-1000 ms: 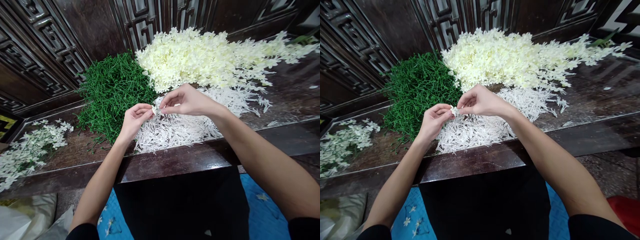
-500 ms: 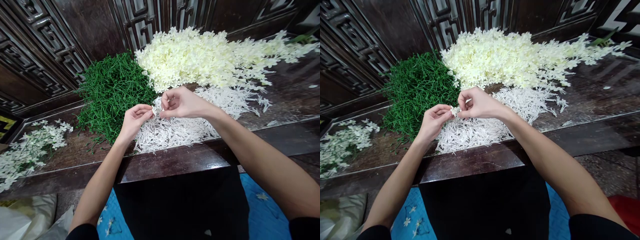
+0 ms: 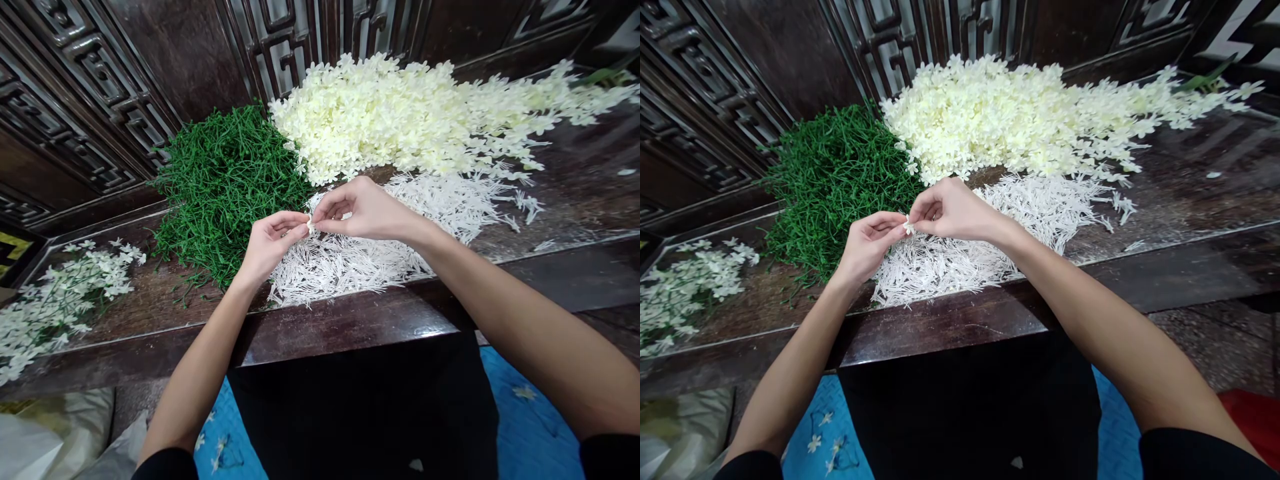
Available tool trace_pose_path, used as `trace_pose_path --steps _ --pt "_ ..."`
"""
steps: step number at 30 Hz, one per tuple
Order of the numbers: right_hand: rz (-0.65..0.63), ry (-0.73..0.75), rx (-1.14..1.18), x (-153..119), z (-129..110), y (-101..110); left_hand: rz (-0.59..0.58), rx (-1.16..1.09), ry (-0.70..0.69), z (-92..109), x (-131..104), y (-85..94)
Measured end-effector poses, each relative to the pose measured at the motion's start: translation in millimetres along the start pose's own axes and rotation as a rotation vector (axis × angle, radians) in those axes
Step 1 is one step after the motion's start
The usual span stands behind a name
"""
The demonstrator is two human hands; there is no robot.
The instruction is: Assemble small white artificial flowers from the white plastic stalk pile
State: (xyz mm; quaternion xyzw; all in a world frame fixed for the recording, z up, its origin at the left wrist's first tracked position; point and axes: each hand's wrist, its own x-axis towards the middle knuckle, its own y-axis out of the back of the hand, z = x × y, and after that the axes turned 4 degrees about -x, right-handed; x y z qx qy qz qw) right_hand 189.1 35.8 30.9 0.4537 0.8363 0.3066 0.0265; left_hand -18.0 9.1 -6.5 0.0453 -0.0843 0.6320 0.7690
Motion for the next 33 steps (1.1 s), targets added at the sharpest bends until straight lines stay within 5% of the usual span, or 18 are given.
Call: trace_pose_path --steps 16,25,33 --pt "0.206 -0.001 0.124 3 4 -13 0.019 0.091 -0.052 3 -1 -0.4" --pt "0.055 -0.045 0.115 4 7 -13 0.096 0.171 -0.167 6 2 0.3" --pt "0.045 -0.061 0.275 4 6 -22 0.105 0.274 -0.212 5 0 -0.7"
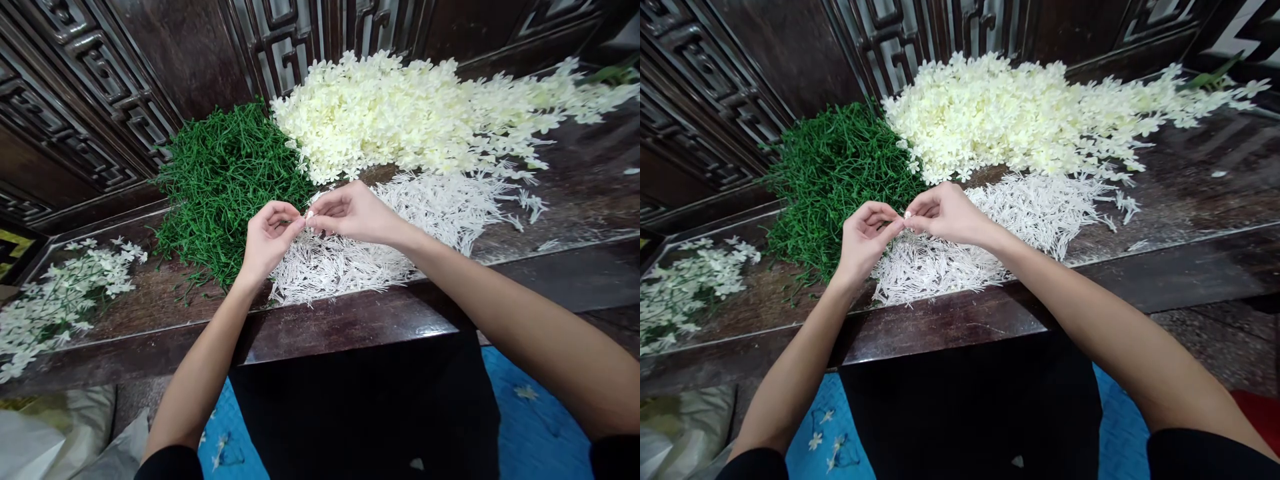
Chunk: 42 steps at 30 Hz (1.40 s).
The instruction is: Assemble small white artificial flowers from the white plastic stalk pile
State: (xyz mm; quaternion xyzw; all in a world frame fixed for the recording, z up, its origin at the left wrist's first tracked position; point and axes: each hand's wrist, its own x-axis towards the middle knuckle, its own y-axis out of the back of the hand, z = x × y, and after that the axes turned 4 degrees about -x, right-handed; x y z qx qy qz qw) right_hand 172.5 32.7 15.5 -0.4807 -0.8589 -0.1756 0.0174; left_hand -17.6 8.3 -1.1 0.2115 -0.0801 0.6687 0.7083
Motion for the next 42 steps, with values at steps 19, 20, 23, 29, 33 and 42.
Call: trace_pose_path --steps 19,20,23,29,33,42 --pt "0.159 0.021 -0.135 1 -6 17 -0.205 0.791 -0.420 -3 8 37.4" --pt "0.168 0.019 -0.138 1 -6 18 -0.128 0.734 -0.455 -2 8 34.3" --pt "0.197 0.018 -0.141 1 -7 18 0.152 0.509 -0.523 6 6 23.1" --pt "0.247 0.035 -0.161 1 -7 20 0.262 0.105 -0.182 15 1 8.9" --pt "0.230 0.033 -0.106 1 -9 20 0.107 -0.049 0.050 13 0 6.1" --pt "0.092 0.068 -0.099 0 -10 19 0.014 0.012 0.146 5 -1 -1.5"
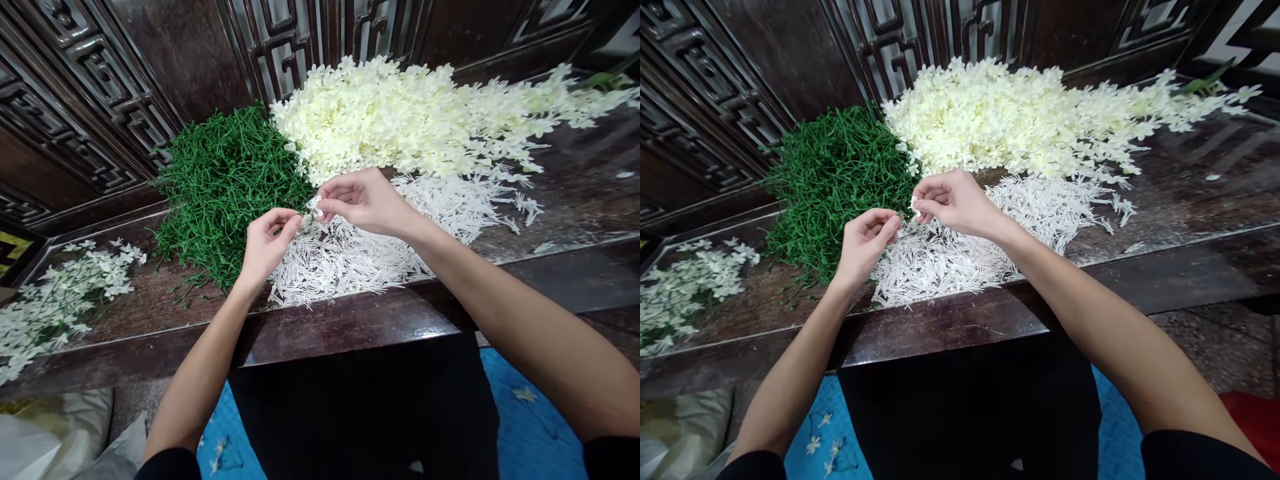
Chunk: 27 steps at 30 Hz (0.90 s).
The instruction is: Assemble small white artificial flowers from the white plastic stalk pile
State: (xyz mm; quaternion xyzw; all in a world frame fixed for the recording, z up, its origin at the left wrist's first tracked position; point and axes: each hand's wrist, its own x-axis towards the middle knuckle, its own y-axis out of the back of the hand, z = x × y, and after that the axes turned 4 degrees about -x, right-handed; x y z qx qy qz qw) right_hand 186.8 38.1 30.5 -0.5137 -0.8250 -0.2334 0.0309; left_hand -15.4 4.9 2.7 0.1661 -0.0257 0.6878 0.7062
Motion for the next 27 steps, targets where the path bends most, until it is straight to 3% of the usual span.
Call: trace_pose_path --steps 20,27 --pt "-0.070 0.016 -0.002 -4 2 -8 -0.091 -0.005 -0.031 5 -2 -2.8" --pt "-0.085 0.033 -0.172 -3 1 -11 -0.181 0.143 -0.087 1 -3 0.0"
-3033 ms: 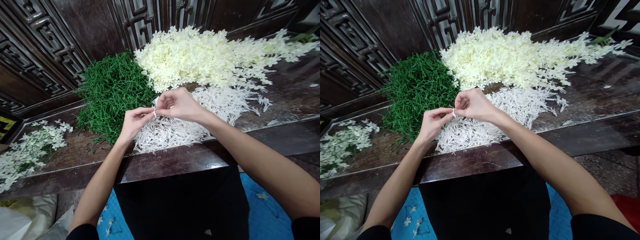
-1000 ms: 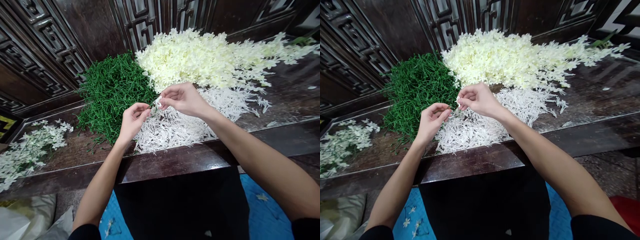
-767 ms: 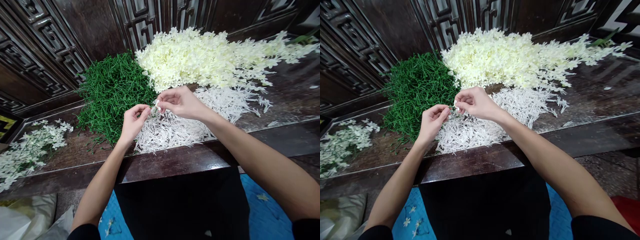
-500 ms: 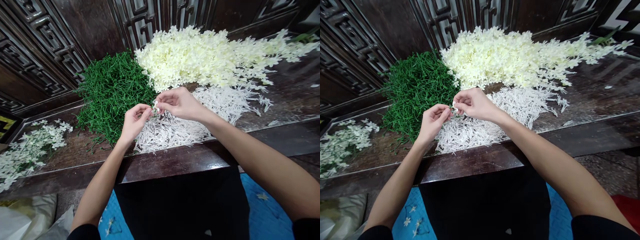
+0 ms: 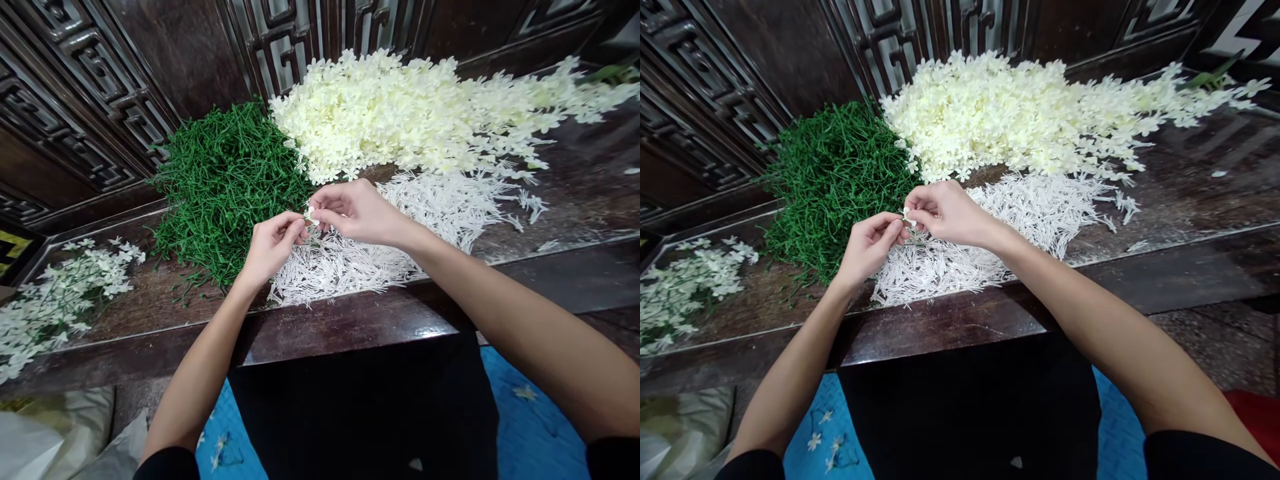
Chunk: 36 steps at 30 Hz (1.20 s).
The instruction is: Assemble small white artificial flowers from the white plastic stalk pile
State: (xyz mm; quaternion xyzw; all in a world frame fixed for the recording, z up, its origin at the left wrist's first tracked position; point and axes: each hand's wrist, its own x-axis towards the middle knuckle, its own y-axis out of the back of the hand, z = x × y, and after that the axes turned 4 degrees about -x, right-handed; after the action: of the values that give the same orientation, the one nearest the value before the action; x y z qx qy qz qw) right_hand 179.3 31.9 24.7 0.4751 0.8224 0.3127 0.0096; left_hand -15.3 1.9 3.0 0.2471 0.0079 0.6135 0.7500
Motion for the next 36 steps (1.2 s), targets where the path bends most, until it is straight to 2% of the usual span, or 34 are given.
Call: trace_pose_path --steps 5,10,16,24,29,36 --pt "0.042 0.097 -0.205 1 7 -4 -0.012 0.139 -0.072 -4 -1 0.3" --pt "0.087 0.183 -0.276 1 7 -5 0.006 0.057 -0.077 -8 -3 -3.5" --pt "0.100 0.251 -0.275 0 8 -7 0.034 -0.015 -0.092 -10 -5 -7.4" --pt "0.130 0.351 -0.291 0 13 -12 0.070 0.106 -0.174 -9 -5 -5.9" --pt "0.174 0.421 -0.301 0 13 -13 0.089 0.132 -0.161 -9 -6 -6.3" --pt "0.155 0.392 -0.302 -1 14 -15 0.098 0.134 -0.160 -4 -7 -8.3"
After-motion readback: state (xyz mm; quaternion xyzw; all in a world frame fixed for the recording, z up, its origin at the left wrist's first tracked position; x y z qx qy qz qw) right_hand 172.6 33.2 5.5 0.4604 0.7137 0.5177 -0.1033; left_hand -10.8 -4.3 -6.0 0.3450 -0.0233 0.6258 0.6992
